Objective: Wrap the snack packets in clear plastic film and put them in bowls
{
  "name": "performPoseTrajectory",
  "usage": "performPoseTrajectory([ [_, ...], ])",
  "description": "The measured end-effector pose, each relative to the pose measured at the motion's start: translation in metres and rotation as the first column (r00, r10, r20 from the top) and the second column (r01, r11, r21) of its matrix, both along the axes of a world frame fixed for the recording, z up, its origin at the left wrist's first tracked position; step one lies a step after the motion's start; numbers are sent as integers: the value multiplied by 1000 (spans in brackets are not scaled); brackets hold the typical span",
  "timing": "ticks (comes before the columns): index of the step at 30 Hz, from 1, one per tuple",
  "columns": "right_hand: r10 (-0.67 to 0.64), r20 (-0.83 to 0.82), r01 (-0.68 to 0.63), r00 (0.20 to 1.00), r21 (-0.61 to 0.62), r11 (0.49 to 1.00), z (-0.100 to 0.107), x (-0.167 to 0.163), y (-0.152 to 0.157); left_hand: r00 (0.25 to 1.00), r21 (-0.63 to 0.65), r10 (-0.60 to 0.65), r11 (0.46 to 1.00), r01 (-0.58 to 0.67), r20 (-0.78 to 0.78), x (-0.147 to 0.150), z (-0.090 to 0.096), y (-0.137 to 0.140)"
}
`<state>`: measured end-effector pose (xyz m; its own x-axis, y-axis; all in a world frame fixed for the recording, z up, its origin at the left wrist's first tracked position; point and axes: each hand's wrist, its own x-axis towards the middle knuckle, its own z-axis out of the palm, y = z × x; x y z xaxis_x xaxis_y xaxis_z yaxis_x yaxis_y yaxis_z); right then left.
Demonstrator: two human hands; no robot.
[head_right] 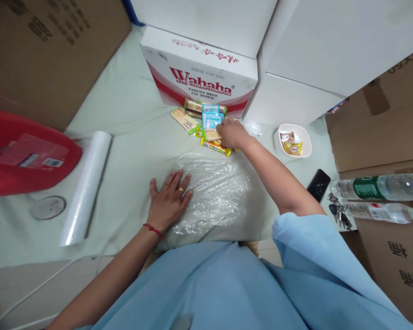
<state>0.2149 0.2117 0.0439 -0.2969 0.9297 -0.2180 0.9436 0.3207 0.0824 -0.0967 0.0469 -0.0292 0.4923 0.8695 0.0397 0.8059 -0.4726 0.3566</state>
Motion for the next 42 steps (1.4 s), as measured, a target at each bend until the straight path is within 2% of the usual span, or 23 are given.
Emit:
performPoseTrajectory([
  [4, -40, -19, 39, 999, -65, 997, 6, 41, -20, 1000, -4, 0, 1000, 0, 16, -1, 0, 0],
  [6, -33, -90, 24, 995, -107, 994, 8, 56, -18, 1000, -6, -1, 1000, 2, 23, -1, 0, -1],
  [8, -48, -168, 33, 985, -90, 995, 7, 63, -8, 1000, -9, -1, 1000, 1, 26, -1, 0, 0],
  [12, -115, -232, 138, 966, 85, 987, -4, 45, 20, 1000, -9, 1, 1000, -1, 17, 0, 0, 0],
  [14, -112, -239, 149, 965, 143, 978, -13, 29, 32, 1000, -3, 5, 1000, -5, 3, 0, 0, 0],
  [19, -155, -216, 192, 964, 159, 969, -28, 3, 44, 1000, 8, 8, 1000, -8, -17, 0, 1, 0],
  [21, -184, -220, 221, 958, 154, 963, -27, 1, 43, 1000, 9, 8, 1000, -8, -10, -1, 1, 0],
  [26, -139, -273, 169, 952, 92, 981, -13, 13, 33, 1000, -3, 22, 1000, -22, 1, 0, 1, 0],
  [29, -173, -285, 227, 943, 169, 959, -4, 24, 28, 1000, -8, 18, 1000, -18, 5, 0, 2, 0],
  [31, -170, -275, 237, 946, 232, 943, 1, 30, 27, 1000, -2, 15, 1000, -15, 5, 0, 3, 0],
  [33, -141, -230, 198, 963, 248, 948, 2, 33, 27, 1000, 3, 16, 1000, -16, 8, -1, 3, 0],
  [38, -42, -11, 43, 999, 75, 996, -8, 27, 30, 1000, 5, 21, 1000, -21, 9, -1, 0, 0],
  [42, 1, 42, -4, 999, 56, 998, -11, 21, 40, 1000, 0, 17, 1000, -17, 5, -1, 0, 0],
])
